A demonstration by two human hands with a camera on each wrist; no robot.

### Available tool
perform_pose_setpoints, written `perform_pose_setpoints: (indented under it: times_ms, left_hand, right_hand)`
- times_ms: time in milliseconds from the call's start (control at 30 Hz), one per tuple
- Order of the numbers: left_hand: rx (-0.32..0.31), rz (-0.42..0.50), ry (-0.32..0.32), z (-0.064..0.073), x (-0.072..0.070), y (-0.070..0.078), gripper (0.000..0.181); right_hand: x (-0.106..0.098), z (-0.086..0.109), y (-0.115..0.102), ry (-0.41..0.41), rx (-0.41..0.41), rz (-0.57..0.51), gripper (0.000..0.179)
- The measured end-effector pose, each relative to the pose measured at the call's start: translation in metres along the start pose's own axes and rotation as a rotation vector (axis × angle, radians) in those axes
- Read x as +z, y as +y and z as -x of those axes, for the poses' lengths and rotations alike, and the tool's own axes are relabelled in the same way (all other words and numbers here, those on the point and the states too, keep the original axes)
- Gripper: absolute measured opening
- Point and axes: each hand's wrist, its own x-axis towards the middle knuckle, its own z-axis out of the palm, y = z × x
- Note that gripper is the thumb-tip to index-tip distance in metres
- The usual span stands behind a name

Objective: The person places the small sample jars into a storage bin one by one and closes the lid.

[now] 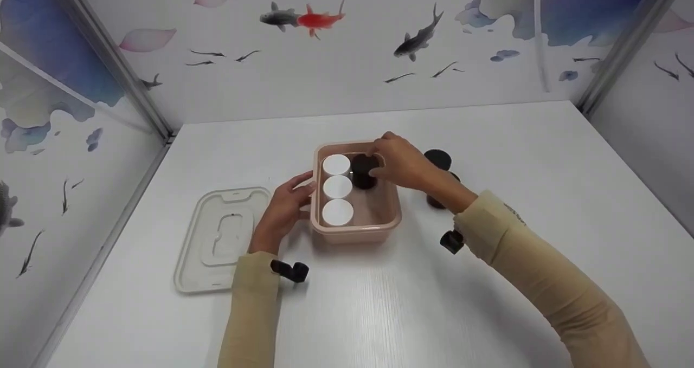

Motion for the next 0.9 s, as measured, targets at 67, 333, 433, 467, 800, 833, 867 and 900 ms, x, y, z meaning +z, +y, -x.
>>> perform_pose_setpoints:
  times_ms: [67,333,433,467,800,833,867,900]
  left_hand:
    - [0.004,0.000,-0.003,0.000,0.000,0.000,0.048]
    - [-0.008,-0.002,0.005,0.000,-0.001,-0.001,0.048]
    - [-0.007,-0.002,0.002,0.000,-0.001,-0.001,0.049]
    - [-0.007,0.000,0.000,0.000,-0.001,-0.001,0.049]
    - [-0.005,0.006,0.008,0.001,-0.001,-0.001,0.048]
    - [-0.006,0.005,0.009,0.001,0.000,-0.001,0.048]
    - [-0.005,0.000,0.010,0.001,0.000,-0.001,0.048]
    - [-0.005,-0.006,0.011,0.000,0.000,-0.001,0.048]
  right_hand:
    - [-0.001,0.006,0.000,0.030,0.007,-0.036,0.040]
    - [0.000,0.032,0.009,0.159,-0.029,-0.139,0.045]
    - [-0.001,0.044,0.015,0.180,-0.037,-0.148,0.047]
    - [-0.001,0.048,0.018,0.182,-0.038,-0.150,0.048]
    - [-0.002,0.076,0.056,0.309,-0.060,-0.235,0.053]
    - [-0.002,0.078,0.062,0.317,-0.054,-0.245,0.053]
    - [-0.003,0.078,0.068,0.323,-0.050,-0.256,0.054]
    - [-0.003,0.079,0.074,0.325,-0.044,-0.270,0.055]
